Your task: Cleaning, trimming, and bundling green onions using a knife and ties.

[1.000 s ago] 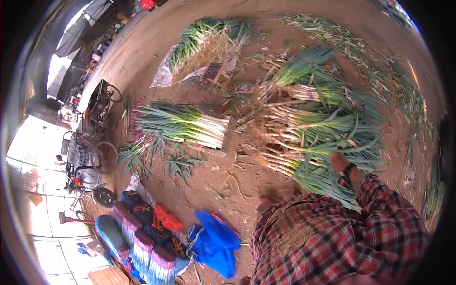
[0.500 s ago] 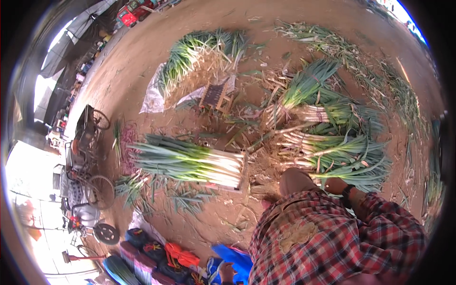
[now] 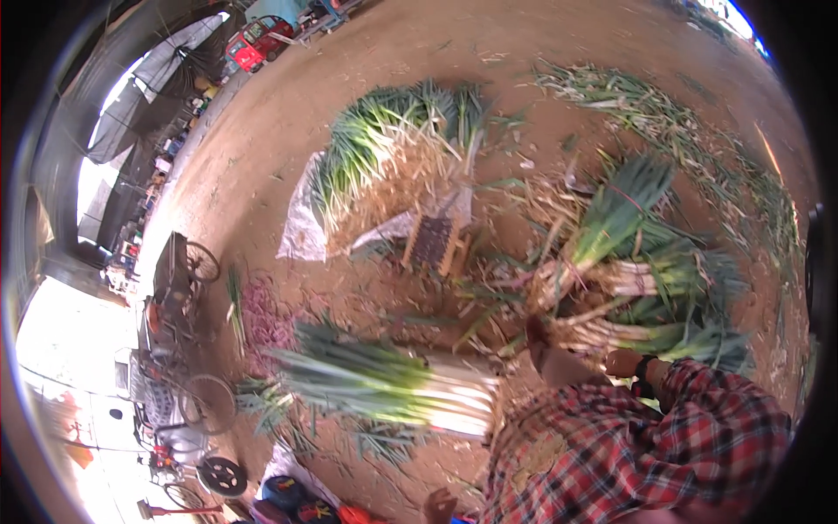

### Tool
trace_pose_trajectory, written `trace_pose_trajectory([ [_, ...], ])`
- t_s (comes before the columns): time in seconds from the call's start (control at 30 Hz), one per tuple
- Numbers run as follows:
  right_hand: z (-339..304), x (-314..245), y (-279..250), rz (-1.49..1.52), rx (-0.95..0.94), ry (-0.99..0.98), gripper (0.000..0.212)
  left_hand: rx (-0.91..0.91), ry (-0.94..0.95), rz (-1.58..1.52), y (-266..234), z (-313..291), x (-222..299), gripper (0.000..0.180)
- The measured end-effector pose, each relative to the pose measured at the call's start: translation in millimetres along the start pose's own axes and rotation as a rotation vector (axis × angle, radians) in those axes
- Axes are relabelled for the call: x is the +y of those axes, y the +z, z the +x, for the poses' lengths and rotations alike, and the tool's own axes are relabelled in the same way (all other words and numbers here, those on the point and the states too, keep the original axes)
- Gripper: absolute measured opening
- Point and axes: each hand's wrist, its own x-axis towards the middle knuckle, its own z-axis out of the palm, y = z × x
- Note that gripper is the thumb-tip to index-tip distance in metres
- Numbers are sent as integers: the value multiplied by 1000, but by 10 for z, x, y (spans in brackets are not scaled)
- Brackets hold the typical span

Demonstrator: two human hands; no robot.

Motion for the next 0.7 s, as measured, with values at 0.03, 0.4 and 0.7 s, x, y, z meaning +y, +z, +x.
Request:
trace_pose_trajectory([
  [0.03, 270, 69, -248, -34, 47, 27, 23, -21, -42, 50, -25, 153, 120, 41],
  [0.4, 998, 312, -1672, -99, -121, -111, 23, -29, 362, 47, 158, 2087, 1459, 24],
  [0.7, 965, 273, -2232, 410, 87, 69, 28, -138, 667, 670, 1219, 3626, 3766, 34],
])
